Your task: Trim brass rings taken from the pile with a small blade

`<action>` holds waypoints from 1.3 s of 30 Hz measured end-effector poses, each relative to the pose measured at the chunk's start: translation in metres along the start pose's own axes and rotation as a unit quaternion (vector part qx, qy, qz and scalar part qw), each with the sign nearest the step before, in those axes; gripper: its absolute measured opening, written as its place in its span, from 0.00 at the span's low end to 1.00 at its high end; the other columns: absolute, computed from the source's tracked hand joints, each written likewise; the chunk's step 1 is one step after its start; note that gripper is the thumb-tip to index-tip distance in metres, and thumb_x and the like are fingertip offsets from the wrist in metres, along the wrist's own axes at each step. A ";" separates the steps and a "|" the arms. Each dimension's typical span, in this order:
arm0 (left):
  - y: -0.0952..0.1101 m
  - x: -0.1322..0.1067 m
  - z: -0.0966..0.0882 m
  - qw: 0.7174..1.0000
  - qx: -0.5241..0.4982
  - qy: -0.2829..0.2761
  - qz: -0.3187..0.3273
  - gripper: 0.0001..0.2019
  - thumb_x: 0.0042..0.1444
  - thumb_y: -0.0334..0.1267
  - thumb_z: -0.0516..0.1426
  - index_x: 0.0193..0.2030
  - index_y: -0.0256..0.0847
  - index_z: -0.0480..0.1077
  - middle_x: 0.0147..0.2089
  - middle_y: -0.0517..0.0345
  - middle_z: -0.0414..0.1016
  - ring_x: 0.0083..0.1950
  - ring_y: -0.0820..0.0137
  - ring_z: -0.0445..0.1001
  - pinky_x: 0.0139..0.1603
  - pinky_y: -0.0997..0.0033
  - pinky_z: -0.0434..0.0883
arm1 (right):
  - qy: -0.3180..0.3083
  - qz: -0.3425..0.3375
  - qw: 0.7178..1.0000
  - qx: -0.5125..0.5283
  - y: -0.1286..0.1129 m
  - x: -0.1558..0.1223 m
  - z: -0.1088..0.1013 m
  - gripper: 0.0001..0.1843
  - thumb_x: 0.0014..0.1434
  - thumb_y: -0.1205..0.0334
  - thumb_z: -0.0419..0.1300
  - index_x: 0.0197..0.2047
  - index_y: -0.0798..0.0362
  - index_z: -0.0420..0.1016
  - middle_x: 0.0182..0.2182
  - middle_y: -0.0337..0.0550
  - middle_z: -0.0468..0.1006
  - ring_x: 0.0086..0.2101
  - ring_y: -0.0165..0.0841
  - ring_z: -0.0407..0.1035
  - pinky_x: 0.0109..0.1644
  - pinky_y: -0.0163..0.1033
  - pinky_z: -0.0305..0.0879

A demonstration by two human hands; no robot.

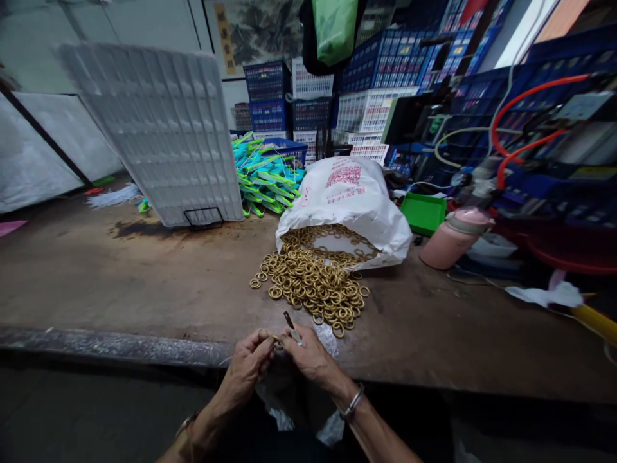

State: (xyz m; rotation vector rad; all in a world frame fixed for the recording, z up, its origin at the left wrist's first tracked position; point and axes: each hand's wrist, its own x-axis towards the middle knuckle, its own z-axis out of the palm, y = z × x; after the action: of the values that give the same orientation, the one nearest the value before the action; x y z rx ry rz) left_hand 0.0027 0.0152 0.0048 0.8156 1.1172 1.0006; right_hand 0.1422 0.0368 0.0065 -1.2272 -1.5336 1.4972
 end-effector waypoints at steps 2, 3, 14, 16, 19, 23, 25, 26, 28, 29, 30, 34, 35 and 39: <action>0.000 -0.001 0.003 1.000 0.003 0.022 0.013 0.15 0.43 0.47 0.58 0.25 0.37 0.63 0.17 0.69 0.59 0.15 0.83 0.51 0.16 0.82 0.49 | 0.022 0.031 0.999 0.016 0.000 0.000 0.002 0.15 0.51 0.49 0.53 0.24 0.53 0.60 0.17 0.30 0.57 0.18 0.22 0.50 0.20 0.28 0.48; -0.001 -0.001 0.003 0.999 0.005 0.030 0.023 0.15 0.43 0.47 0.58 0.26 0.37 0.64 0.17 0.68 0.60 0.16 0.82 0.52 0.17 0.81 0.50 | 0.025 0.050 0.998 0.027 0.000 0.000 0.004 0.16 0.51 0.48 0.52 0.24 0.53 0.59 0.15 0.29 0.56 0.16 0.21 0.48 0.18 0.28 0.47; 0.003 -0.005 0.004 0.998 0.058 0.009 0.023 0.17 0.45 0.50 0.56 0.22 0.36 0.65 0.16 0.66 0.60 0.15 0.82 0.51 0.16 0.80 0.49 | 0.067 0.037 0.997 -0.007 0.008 0.004 0.009 0.14 0.50 0.51 0.52 0.23 0.54 0.62 0.16 0.31 0.61 0.17 0.22 0.53 0.20 0.29 0.50; 0.002 -0.006 0.003 0.998 0.063 0.007 0.020 0.18 0.46 0.52 0.55 0.21 0.37 0.63 0.14 0.68 0.57 0.15 0.82 0.49 0.15 0.80 0.47 | 0.086 0.009 0.995 -0.057 0.005 0.005 0.008 0.13 0.50 0.53 0.52 0.24 0.54 0.63 0.17 0.32 0.61 0.20 0.24 0.54 0.22 0.29 0.51; -0.001 -0.006 0.000 0.999 0.042 -0.015 0.005 0.18 0.48 0.52 0.54 0.22 0.38 0.61 0.13 0.69 0.54 0.14 0.83 0.48 0.14 0.80 0.46 | 0.085 -0.002 0.992 -0.095 0.001 0.006 0.009 0.13 0.51 0.53 0.50 0.24 0.54 0.63 0.17 0.32 0.60 0.20 0.24 0.53 0.22 0.30 0.50; -0.008 -0.006 -0.003 1.000 -0.006 -0.028 -0.002 0.17 0.49 0.52 0.54 0.25 0.38 0.61 0.16 0.69 0.56 0.14 0.84 0.48 0.14 0.82 0.46 | 0.076 -0.004 0.992 -0.099 0.001 0.007 0.009 0.13 0.54 0.54 0.48 0.25 0.53 0.63 0.17 0.33 0.63 0.20 0.25 0.56 0.24 0.31 0.52; -0.011 -0.006 -0.004 0.999 -0.020 -0.026 -0.001 0.17 0.49 0.52 0.54 0.26 0.38 0.60 0.18 0.68 0.58 0.14 0.84 0.48 0.14 0.82 0.47 | 0.091 -0.011 0.988 -0.127 0.004 0.007 0.009 0.14 0.55 0.55 0.46 0.23 0.53 0.61 0.17 0.34 0.63 0.21 0.26 0.58 0.26 0.32 0.52; -0.011 -0.006 -0.005 0.999 -0.024 -0.026 0.000 0.17 0.49 0.51 0.53 0.26 0.38 0.60 0.18 0.68 0.58 0.14 0.84 0.48 0.14 0.82 0.47 | 0.098 -0.017 0.984 -0.149 0.006 0.007 0.009 0.14 0.55 0.56 0.45 0.22 0.52 0.60 0.17 0.35 0.63 0.21 0.27 0.58 0.26 0.32 0.52; -0.012 -0.005 -0.006 0.999 -0.027 -0.026 0.008 0.16 0.50 0.51 0.53 0.27 0.38 0.60 0.18 0.68 0.58 0.14 0.84 0.48 0.14 0.82 0.46 | 0.099 -0.033 0.974 -0.200 0.010 0.005 0.008 0.12 0.54 0.59 0.45 0.22 0.52 0.59 0.17 0.35 0.63 0.21 0.27 0.57 0.26 0.33 0.51; -0.011 -0.005 -0.006 0.999 -0.026 -0.027 0.014 0.16 0.50 0.51 0.52 0.27 0.38 0.60 0.18 0.68 0.58 0.14 0.83 0.47 0.14 0.82 0.46 | 0.087 -0.042 0.969 -0.225 0.011 0.003 0.009 0.10 0.53 0.62 0.46 0.22 0.51 0.59 0.18 0.35 0.63 0.21 0.27 0.57 0.26 0.33 0.51; -0.010 -0.005 -0.006 0.999 -0.024 -0.029 0.021 0.16 0.51 0.51 0.52 0.27 0.38 0.60 0.19 0.68 0.59 0.14 0.83 0.48 0.14 0.81 0.46 | 0.069 -0.050 0.964 -0.250 0.013 0.001 0.009 0.07 0.51 0.66 0.46 0.23 0.51 0.59 0.18 0.35 0.64 0.21 0.27 0.57 0.26 0.32 0.51; -0.004 -0.008 -0.005 0.999 0.001 -0.024 0.045 0.17 0.49 0.51 0.53 0.27 0.37 0.61 0.20 0.67 0.59 0.16 0.83 0.49 0.15 0.81 0.47 | 0.021 -0.074 0.938 -0.339 0.016 -0.004 0.010 0.11 0.41 0.74 0.45 0.27 0.52 0.61 0.21 0.37 0.66 0.24 0.28 0.59 0.29 0.32 0.51; -0.002 -0.009 -0.004 0.999 0.007 -0.020 0.048 0.16 0.49 0.51 0.54 0.27 0.37 0.61 0.19 0.67 0.58 0.16 0.83 0.49 0.16 0.80 0.47 | 0.019 -0.075 0.930 -0.358 0.017 -0.005 0.010 0.13 0.40 0.75 0.45 0.29 0.52 0.61 0.21 0.37 0.66 0.24 0.29 0.59 0.30 0.32 0.51; -0.002 -0.010 -0.004 0.997 0.028 -0.015 0.066 0.16 0.49 0.50 0.54 0.28 0.38 0.60 0.18 0.69 0.55 0.17 0.82 0.50 0.18 0.80 0.49 | 0.014 -0.073 0.910 -0.408 0.023 -0.005 0.009 0.16 0.38 0.74 0.45 0.33 0.54 0.62 0.23 0.38 0.67 0.26 0.30 0.60 0.31 0.33 0.50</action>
State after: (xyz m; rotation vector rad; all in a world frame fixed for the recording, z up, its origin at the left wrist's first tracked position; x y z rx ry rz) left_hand -0.0019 0.0056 0.0055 0.9562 1.0807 1.0665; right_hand 0.1397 0.0269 -0.0161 -1.5059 -2.2779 0.7159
